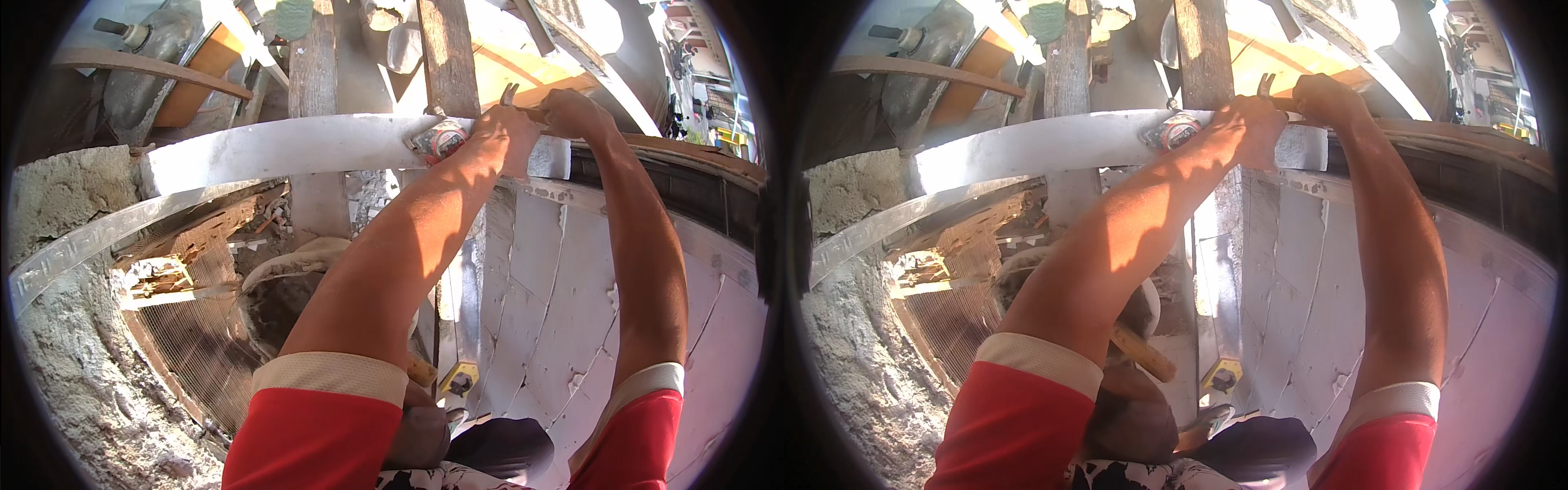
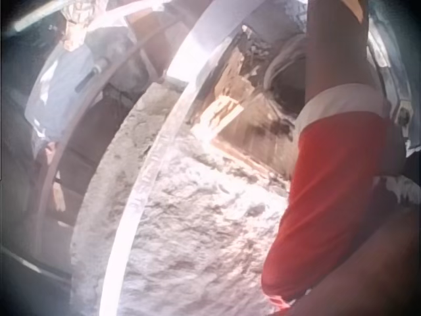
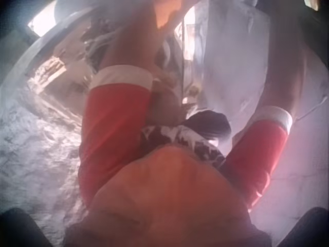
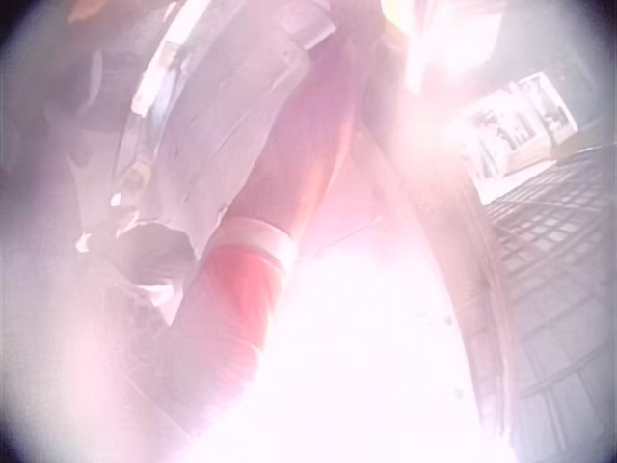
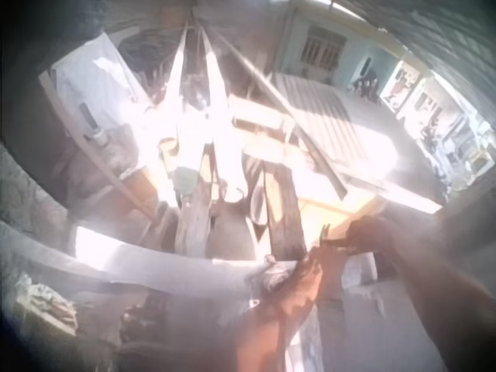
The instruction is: The person scoops plaster from a bucket using a trowel and applies it to a white rectangular board. They smooth the surface, measure the board with a tape measure, and continue applying plaster to different sections.
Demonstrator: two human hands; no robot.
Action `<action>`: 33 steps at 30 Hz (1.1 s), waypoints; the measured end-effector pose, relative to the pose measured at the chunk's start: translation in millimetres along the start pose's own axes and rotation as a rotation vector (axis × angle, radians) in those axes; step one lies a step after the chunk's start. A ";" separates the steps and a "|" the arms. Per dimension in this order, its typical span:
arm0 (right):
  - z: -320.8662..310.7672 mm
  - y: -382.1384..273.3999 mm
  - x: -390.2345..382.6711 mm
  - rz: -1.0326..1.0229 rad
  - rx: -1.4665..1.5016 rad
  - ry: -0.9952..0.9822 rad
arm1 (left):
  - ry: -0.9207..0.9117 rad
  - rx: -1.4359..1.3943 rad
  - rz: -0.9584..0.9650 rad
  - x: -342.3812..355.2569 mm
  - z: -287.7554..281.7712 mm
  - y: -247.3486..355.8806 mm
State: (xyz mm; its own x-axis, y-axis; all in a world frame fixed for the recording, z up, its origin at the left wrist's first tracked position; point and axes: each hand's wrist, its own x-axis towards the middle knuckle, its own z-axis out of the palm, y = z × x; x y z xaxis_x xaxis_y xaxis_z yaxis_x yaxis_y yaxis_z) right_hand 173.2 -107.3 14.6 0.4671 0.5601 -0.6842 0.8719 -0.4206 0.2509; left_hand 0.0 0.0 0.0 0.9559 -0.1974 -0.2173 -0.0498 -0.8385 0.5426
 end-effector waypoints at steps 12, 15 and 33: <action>7.0 -23.3 -24.2 0.184 0.102 0.139 | -0.129 0.053 -0.109 17.0 5.3 4.1; -1.5 -40.0 -48.4 0.272 0.182 0.312 | -0.082 0.078 -0.144 14.2 9.7 3.7; 56.4 -171.1 -221.8 0.572 1.261 0.949 | -0.114 0.097 -0.127 25.5 14.9 3.1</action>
State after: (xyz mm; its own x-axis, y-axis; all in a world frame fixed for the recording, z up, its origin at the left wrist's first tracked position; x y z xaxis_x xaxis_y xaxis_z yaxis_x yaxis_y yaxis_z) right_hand -87.9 -199.8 84.8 0.9882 0.1478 0.0397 0.1345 -0.7150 -0.6860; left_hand 19.9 -15.2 -16.0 0.9175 -0.1386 -0.3729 0.0363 -0.9043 0.4253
